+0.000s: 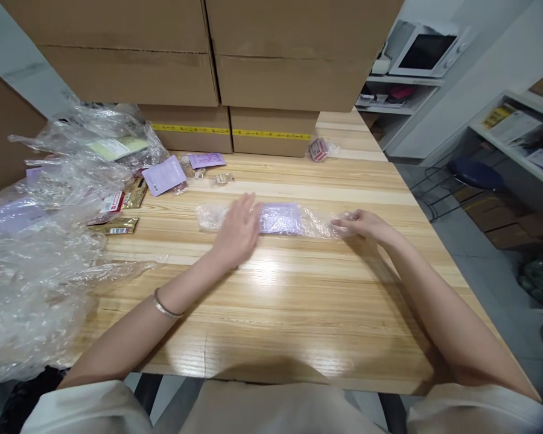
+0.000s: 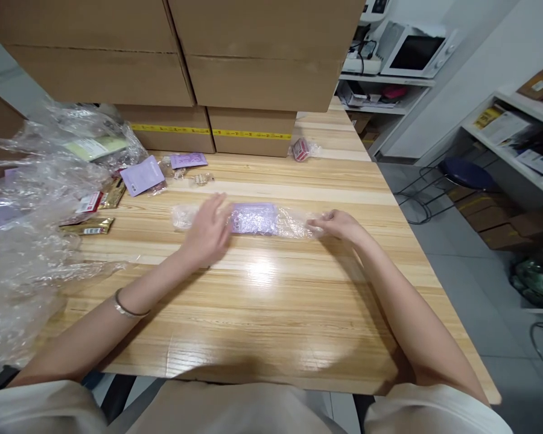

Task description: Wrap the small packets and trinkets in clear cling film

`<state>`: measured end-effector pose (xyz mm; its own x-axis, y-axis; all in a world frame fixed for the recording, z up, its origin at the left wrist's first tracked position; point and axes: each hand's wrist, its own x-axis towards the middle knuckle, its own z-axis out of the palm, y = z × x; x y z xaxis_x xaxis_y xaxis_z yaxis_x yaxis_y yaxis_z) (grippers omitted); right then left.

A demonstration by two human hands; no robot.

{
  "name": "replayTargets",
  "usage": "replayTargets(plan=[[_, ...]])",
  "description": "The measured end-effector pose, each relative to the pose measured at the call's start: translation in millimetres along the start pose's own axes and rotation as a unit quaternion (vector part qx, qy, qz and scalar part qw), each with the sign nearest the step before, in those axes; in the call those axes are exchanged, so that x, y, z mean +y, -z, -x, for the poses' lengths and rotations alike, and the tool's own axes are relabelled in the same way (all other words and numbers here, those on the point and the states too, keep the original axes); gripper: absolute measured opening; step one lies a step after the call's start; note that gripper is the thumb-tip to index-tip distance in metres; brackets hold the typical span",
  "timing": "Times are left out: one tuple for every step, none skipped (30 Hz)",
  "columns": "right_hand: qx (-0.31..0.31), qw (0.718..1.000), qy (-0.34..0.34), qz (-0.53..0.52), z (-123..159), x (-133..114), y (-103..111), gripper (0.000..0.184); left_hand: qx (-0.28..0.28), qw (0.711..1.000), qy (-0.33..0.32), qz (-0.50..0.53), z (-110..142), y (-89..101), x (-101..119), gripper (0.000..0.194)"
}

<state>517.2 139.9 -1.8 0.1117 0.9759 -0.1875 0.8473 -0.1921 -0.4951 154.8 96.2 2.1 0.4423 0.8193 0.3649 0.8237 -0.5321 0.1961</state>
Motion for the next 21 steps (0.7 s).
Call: replayTargets(plan=[[-0.039, 0.999, -0.018, -0.031, 1, -3, 2, 0.046, -0.035, 0.999, -0.024, 0.017, -2, -4.7, 10, 0.052], [-0.053, 0.996, -0.036, -0.067, 2, -7, 4, 0.04, -0.067, 0.997, -0.033, 0.028, -3, -9.7, 19, 0.053], [-0.046, 0.992, -0.049, -0.109, 3, -12, 5, 0.033, -0.093, 0.995, -0.029, 0.033, -5, -14.6, 25, 0.053], [-0.026, 0.986, -0.047, -0.156, 4, -16, 8, 0.025, -0.115, 0.993, -0.016, 0.037, -5, -19.1, 29, 0.054], [-0.009, 0.978, -0.045, -0.203, 5, -20, 10, 0.018, -0.133, 0.99, 0.0, 0.041, -5, -22.9, 30, 0.053], [0.003, 0.967, -0.047, -0.25, 5, -24, 13, 0.013, -0.148, 0.988, 0.013, 0.044, -5, -25.9, 30, 0.053], [0.006, 0.955, -0.051, -0.292, 6, -28, 17, 0.009, -0.16, 0.986, 0.022, 0.047, -5, -28.2, 29, 0.054], [0.006, 0.943, -0.057, -0.328, 6, -33, 19, 0.008, -0.168, 0.984, 0.027, 0.05, -4, -29.7, 27, 0.054], [0.004, 0.932, -0.063, -0.356, 6, -38, 22, 0.008, -0.173, 0.983, 0.028, 0.052, -3, -30.5, 26, 0.054], [0.008, 0.923, -0.065, -0.379, 6, -45, 23, 0.009, -0.174, 0.983, 0.027, 0.054, -2, -30.9, 25, 0.054], [0.014, 0.916, -0.059, -0.397, 6, -53, 22, 0.01, -0.173, 0.983, 0.026, 0.056, -2, -31.0, 24, 0.054], [0.02, 0.91, -0.046, -0.411, 7, -63, 19, 0.011, -0.172, 0.983, 0.026, 0.058, -2, -30.9, 24, 0.054], [0.025, 0.905, -0.028, -0.425, 8, -74, 13, 0.013, -0.171, 0.983, 0.027, 0.059, -1, -30.7, 25, 0.054], [0.03, 0.898, -0.008, -0.439, 8, -87, 5, 0.015, -0.172, 0.983, 0.03, 0.058, -2, -30.5, 26, 0.054], [0.038, 0.892, 0.014, -0.451, 10, -101, -5, 0.018, -0.173, 0.983, 0.033, 0.056, -2, -30.4, 27, 0.054], [0.046, 0.889, 0.034, -0.454, 11, -115, -18, 0.021, -0.175, 0.982, 0.036, 0.054, -2, -30.4, 28, 0.053], [0.061, 0.893, 0.053, -0.443, 12, -127, -31, 0.025, -0.177, 0.982, 0.039, 0.053, -2, -30.4, 29, 0.052], [0.078, 0.899, 0.069, -0.424, 13, -138, -45, 0.029, -0.178, 0.982, 0.041, 0.054, -2, -30.4, 29, 0.05], [0.087, 0.909, 0.092, -0.396, 13, -146, -58, 0.029, -0.179, 0.981, 0.041, 0.058, -3, -30.1, 28, 0.048], [0.091, 0.919, 0.111, -0.366, 13, -152, -71, 0.029, -0.18, 0.981, 0.037, 0.067, -3, -29.3, 26, 0.046], [0.092, 0.927, 0.125, -0.341, 12, -154, -81, 0.028, -0.18, 0.98, 0.028, 0.081, -3, -27.7, 23, 0.045]])
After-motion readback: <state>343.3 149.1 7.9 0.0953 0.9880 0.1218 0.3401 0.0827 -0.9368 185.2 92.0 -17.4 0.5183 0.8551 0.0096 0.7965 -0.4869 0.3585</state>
